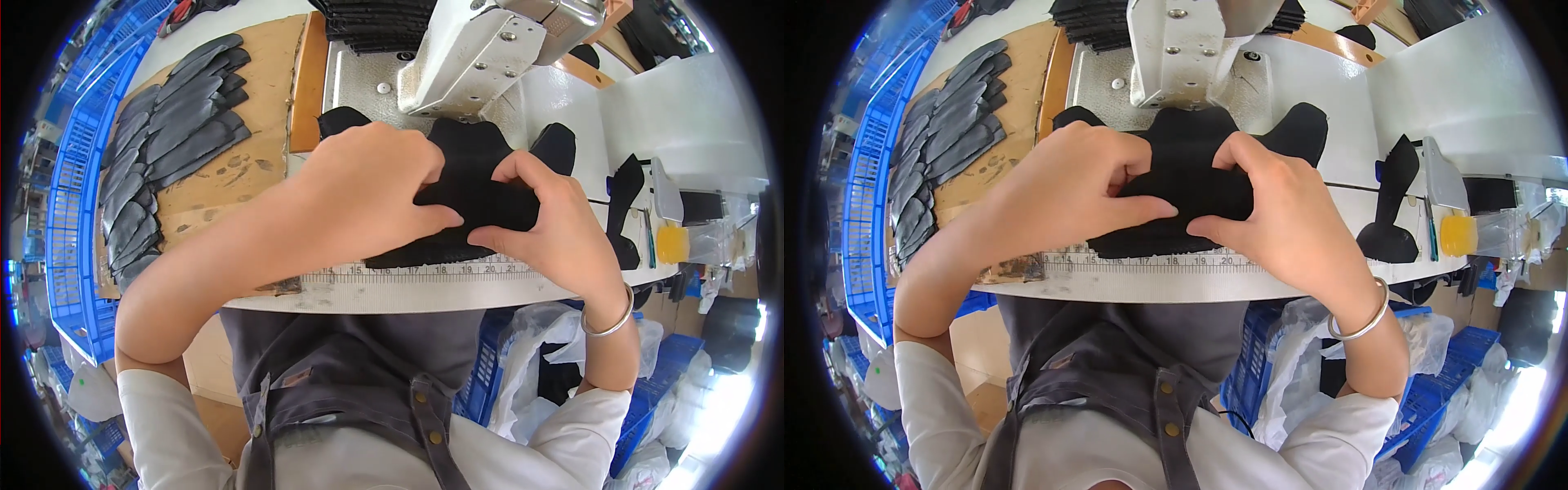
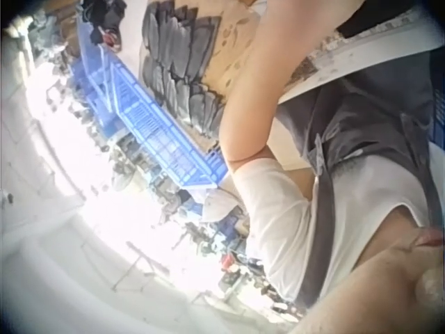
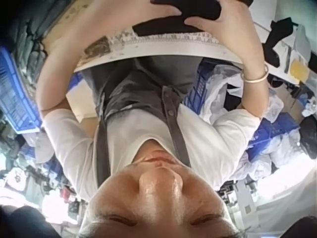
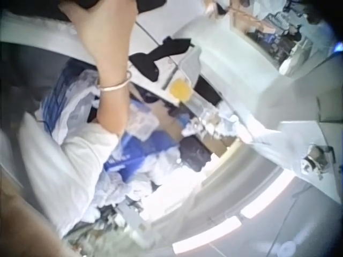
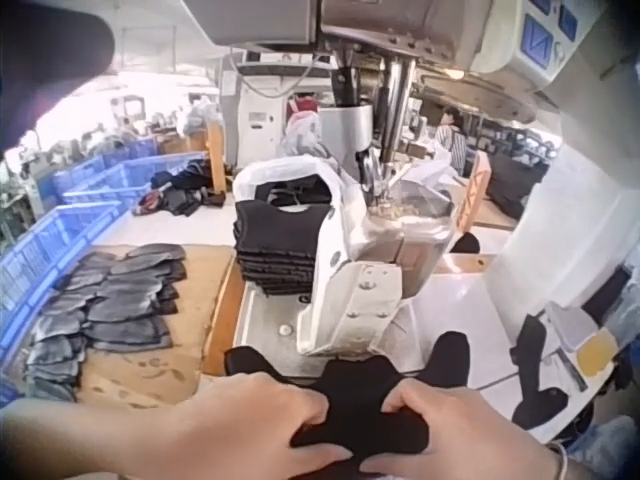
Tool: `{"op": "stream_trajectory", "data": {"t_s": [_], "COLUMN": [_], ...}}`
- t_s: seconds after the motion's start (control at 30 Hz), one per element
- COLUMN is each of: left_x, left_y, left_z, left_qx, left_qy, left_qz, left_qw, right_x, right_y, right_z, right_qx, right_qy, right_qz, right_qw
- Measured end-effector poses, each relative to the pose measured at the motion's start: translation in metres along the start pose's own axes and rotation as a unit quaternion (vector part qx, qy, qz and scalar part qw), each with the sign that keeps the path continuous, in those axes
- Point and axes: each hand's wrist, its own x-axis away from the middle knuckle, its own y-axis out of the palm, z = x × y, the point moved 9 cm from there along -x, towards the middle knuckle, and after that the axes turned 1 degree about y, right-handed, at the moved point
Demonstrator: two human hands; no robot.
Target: Organizing and preparing black shoe upper components at a manufacturing workstation.
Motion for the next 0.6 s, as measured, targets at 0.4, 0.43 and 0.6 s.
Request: {"op": "stream_trajectory", "data": {"t_s": [0.4, 0.43, 0.6], "left_x": [0.006, 0.006, 0.009], "left_y": [-0.001, 0.001, -0.003], "left_z": [-0.015, -0.018, -0.014], "left_qx": [0.088, 0.087, 0.064], "left_qy": [-0.03, -0.033, -0.006], "left_qz": [-0.083, -0.081, -0.054], "left_qw": [0.992, 0.992, 0.996], "right_x": [-0.003, -0.003, -0.002], "right_y": [0.003, 0.004, 0.001], "right_z": [0.008, 0.008, 0.003], "right_qx": [0.001, 0.0, 0.009], "right_qy": [0.069, 0.066, 0.036], "right_qz": [-0.035, -0.036, -0.007], "right_qw": [0.997, 0.997, 0.999]}}
